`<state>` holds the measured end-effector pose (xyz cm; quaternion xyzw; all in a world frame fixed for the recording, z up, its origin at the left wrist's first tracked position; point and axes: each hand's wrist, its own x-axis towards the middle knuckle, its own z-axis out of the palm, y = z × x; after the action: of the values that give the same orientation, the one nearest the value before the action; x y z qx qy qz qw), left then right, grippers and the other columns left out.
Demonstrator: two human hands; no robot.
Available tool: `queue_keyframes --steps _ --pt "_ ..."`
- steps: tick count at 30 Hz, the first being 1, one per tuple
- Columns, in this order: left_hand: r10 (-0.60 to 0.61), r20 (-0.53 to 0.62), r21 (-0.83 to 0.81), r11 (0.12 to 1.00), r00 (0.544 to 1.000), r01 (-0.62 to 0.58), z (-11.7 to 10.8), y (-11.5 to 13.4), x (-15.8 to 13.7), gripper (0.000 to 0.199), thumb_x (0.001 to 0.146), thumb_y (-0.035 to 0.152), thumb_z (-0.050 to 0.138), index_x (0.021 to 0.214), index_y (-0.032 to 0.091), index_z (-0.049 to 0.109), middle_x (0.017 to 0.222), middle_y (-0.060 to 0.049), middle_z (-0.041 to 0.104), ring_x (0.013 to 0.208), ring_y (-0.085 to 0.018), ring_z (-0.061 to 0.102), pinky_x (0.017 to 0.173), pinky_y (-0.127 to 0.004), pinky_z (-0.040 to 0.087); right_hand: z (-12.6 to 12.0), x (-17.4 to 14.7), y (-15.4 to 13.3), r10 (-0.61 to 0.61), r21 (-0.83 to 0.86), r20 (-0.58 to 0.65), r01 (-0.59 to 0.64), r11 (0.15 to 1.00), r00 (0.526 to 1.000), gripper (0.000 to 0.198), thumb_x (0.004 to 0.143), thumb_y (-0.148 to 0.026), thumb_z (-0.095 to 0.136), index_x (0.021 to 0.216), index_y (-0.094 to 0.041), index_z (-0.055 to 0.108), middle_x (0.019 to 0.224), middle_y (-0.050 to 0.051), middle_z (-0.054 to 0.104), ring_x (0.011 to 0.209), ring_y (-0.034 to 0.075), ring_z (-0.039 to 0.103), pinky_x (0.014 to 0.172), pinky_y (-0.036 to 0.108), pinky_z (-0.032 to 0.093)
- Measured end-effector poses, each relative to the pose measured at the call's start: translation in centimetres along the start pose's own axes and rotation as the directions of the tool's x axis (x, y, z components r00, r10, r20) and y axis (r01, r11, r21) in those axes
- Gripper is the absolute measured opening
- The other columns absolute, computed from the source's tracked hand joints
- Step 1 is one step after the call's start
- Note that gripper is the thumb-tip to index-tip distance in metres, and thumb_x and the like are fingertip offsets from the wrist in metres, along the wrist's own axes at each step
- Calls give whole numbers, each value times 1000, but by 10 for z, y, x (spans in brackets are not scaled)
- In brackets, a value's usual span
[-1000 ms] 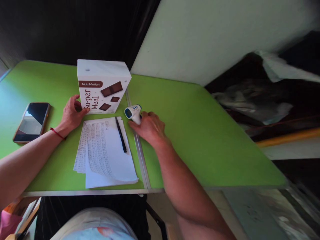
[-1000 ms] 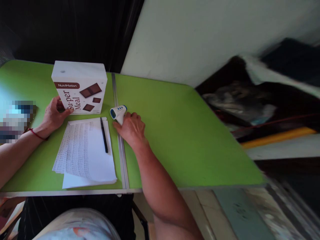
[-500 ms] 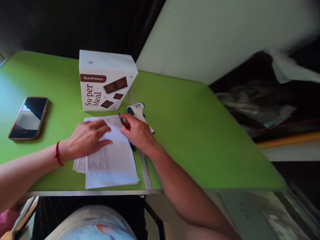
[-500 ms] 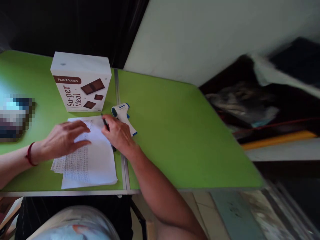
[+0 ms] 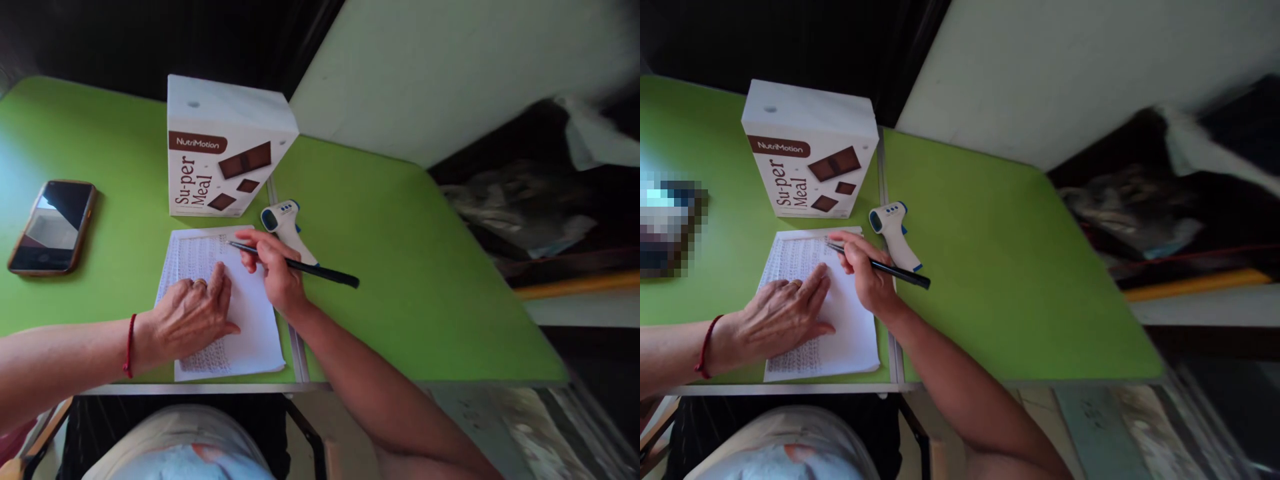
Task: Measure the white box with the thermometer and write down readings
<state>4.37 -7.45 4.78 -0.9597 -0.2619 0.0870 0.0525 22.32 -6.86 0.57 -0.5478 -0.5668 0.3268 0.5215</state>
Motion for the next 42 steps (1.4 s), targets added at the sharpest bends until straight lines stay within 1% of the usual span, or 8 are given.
queue_keyframes --steps 3,7,10,14,20,28,34,42 --pt "-5 10 12 1000 1000 5 0 1 0 71 98 58 66 142 3 64 146 -33 60 78 -26 76 60 -34 56 5 3 6 74 -78 7 -73 994 997 22 89 -37 51 87 -24 68 63 -3 57 61 15 54 61 31 49" --pt "0 47 15 1000 999 -1 -1 2 3 69 99 56 65 145 3 62 150 -33 57 78 -26 76 60 -35 55 7 5 13 59 -172 -52 -67 983 997 11 77 -36 61 81 -25 61 70 -2 63 64 15 56 63 29 50" --pt "10 52 13 1000 999 -11 -2 2 4 70 100 55 65 145 2 62 152 -33 55 78 -26 76 60 -35 55 7 4 15 1 -221 -88 -21 975 996 10 78 -35 60 77 -25 57 68 -3 62 63 14 56 64 29 51" --pt "4 20 -4 1000 1000 -3 -1 2 3 68 98 53 67 142 1 64 152 -32 56 78 -25 75 60 -35 53 6 4 15 -59 -326 -63 36 945 996 13 82 -32 60 72 -26 55 66 -3 60 64 15 57 67 30 52" --pt "-7 11 -26 1000 1000 7 0 3 2 69 99 53 66 143 0 62 150 -34 56 80 -26 76 62 -35 54 5 4 16 -76 -348 -31 60 935 997 12 83 -32 59 72 -26 56 65 -3 64 64 16 59 67 31 53" --pt "-16 14 -41 999 1000 16 -2 3 3 68 98 53 68 141 2 64 150 -33 57 79 -26 76 62 -35 53 6 4 14 -41 -378 -6 35 925 999 12 84 -29 62 73 -26 56 67 -3 65 66 17 62 70 31 55" --pt "-8 21 -49 999 1000 9 -1 2 4 70 98 53 67 143 -1 62 152 -35 53 80 -27 76 61 -36 53 6 5 14 -60 -367 -3 54 929 998 12 83 -28 59 72 -27 54 65 -3 66 64 17 62 68 31 54" --pt "-23 -16 -84 996 1000 22 2 2 3 67 97 52 69 140 1 64 148 -34 58 80 -27 76 62 -36 53 5 5 15 -54 -393 11 54 918 998 13 83 -26 61 72 -26 54 65 -4 64 65 16 61 68 30 53"
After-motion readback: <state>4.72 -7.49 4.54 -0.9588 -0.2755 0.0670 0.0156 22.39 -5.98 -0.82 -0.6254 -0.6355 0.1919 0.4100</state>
